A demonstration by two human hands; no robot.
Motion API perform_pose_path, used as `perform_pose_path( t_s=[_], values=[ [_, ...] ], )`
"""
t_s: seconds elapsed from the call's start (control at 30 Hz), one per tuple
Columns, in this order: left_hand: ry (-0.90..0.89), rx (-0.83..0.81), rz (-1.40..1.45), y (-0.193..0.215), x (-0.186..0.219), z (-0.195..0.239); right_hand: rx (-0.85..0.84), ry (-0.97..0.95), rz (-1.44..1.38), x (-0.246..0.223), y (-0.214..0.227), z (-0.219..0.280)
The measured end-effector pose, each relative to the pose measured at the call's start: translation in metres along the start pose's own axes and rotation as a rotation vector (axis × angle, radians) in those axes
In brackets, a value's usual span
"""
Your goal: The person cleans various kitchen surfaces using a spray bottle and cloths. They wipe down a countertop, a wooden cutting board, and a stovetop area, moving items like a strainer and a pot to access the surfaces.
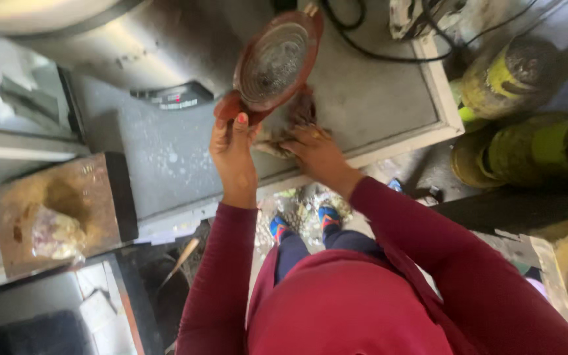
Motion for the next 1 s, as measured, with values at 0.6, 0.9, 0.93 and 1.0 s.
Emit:
perform_pose_path(
  t_s=[0.6,0.9,0.93,1.0],
  values=[
    [0.097,-0.072,-0.207,-0.025,-0.055,-0.003,0.017,-0.543,0.478,0.14,0.226,0.136],
    [-0.015,-0.22,-0.283,-0.064,-0.123,-0.02,-0.164,-0.353,0.105,-0.001,0.069,0.088],
    [-0.101,-0.229,-0.337,-0.066,-0.121,-0.024,-0.171,-0.306,0.04,-0.017,0.056,0.075],
    [-0.129,-0.256,-0.33,-0.067,-0.121,-0.033,-0.215,-0.223,-0.056,-0.037,0.036,0.051]
  ],
)
Point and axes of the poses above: each hand's wrist, its own z-axis away from the middle knuckle, its own y-axis out of the back of the hand, x = y × z, the point moved 10 cm from there along -z, towards the middle knuckle, and after that the axes turned 10 degrees about -z, right-handed, at the moved point
